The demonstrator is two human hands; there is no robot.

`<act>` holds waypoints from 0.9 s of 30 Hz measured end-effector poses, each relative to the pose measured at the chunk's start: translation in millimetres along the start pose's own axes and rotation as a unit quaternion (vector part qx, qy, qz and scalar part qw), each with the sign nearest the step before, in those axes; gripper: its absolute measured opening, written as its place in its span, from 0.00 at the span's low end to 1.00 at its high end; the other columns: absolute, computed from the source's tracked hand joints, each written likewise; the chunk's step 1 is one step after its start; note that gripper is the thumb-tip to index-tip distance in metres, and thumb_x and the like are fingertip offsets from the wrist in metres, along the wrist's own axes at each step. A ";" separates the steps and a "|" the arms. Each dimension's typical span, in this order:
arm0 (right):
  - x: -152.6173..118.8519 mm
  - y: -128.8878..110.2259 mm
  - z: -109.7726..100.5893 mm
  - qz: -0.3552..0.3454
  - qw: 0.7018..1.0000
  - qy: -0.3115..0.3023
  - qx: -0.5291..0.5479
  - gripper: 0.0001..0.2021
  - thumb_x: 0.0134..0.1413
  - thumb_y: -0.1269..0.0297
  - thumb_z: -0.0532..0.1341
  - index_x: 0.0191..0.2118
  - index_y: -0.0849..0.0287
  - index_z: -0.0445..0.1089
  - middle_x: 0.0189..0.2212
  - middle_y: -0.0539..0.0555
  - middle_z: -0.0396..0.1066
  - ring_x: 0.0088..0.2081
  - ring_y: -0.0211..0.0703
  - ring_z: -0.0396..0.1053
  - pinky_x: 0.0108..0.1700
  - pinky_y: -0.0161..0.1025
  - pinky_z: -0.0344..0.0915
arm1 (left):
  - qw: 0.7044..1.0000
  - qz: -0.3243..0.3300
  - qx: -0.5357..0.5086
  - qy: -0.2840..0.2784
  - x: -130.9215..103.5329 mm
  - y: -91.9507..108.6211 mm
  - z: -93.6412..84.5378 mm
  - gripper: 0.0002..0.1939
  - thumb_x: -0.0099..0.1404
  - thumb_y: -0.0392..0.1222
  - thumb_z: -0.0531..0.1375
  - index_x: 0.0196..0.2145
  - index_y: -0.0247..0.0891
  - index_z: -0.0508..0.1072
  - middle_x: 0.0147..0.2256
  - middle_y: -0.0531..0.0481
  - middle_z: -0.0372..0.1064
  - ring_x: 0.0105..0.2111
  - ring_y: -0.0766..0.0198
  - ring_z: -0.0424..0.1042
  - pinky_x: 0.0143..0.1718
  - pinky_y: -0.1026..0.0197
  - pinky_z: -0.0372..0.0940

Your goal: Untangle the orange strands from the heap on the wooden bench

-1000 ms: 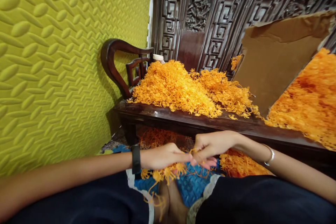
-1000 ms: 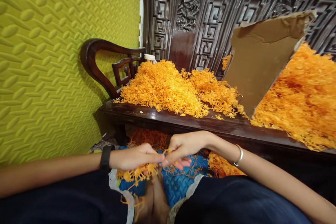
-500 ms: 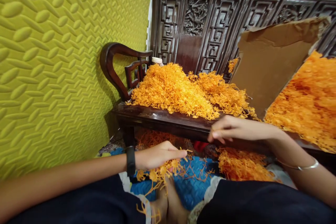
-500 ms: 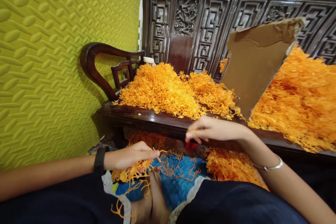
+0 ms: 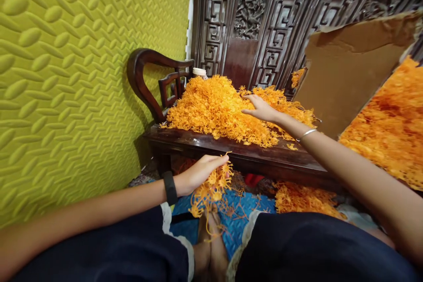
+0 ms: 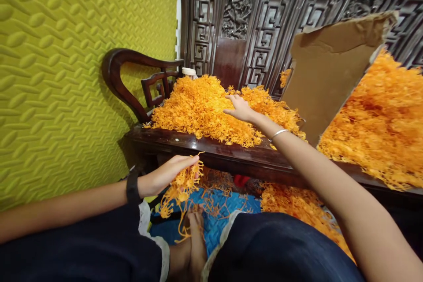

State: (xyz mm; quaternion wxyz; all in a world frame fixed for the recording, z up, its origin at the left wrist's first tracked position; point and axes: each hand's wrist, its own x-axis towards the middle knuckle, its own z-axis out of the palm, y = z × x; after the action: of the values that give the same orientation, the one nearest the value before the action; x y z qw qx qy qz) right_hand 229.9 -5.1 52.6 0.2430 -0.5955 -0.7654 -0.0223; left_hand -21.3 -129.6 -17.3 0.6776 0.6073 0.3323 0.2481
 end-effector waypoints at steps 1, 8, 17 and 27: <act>-4.0 -8.9 -1.0 -0.006 0.999 -0.017 0.026 0.22 0.50 0.57 0.57 0.48 0.66 0.67 0.49 0.64 0.66 0.48 0.54 0.65 0.50 0.49 0.60 | 1.000 0.001 0.007 -0.006 0.2 -0.2 -1.0 0.20 0.61 0.54 0.54 0.22 0.33 0.69 0.22 0.52 0.65 0.21 0.70 0.62 0.27 0.65 0.57; -63.4 -71.3 2.9 -0.056 0.855 -0.471 0.209 0.42 0.51 0.33 0.37 0.23 0.67 0.72 0.23 0.62 0.72 0.26 0.41 0.70 0.34 0.41 0.66 | 0.999 0.035 0.037 0.001 6.1 -5.6 -3.6 0.19 0.60 0.56 0.53 0.26 0.35 0.67 0.21 0.54 0.62 0.19 0.70 0.59 0.21 0.66 0.55; -113.6 -86.7 47.8 -0.011 0.850 -0.354 0.391 0.23 0.47 0.44 0.59 0.28 0.65 0.69 0.21 0.51 0.69 0.24 0.35 0.68 0.28 0.33 0.64 | 0.993 0.091 0.059 0.042 11.7 -15.7 -8.5 0.23 0.60 0.59 0.50 0.26 0.33 0.66 0.22 0.54 0.61 0.20 0.69 0.60 0.21 0.65 0.59; -134.9 -88.2 31.9 -0.053 0.854 -0.368 0.363 0.18 0.55 0.56 0.56 0.22 0.65 0.67 0.18 0.49 0.65 0.21 0.31 0.62 0.26 0.31 0.59 | 0.973 0.064 0.217 -0.040 1.8 -10.2 -12.3 0.20 0.62 0.54 0.52 0.27 0.33 0.67 0.22 0.56 0.61 0.20 0.72 0.58 0.21 0.68 0.54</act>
State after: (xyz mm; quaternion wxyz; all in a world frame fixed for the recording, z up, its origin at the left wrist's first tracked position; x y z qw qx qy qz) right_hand 160.8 -141.8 -6.7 0.1411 -0.3881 -0.7828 0.4655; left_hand -30.0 -121.6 -28.2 0.5254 0.7689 0.3117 0.1887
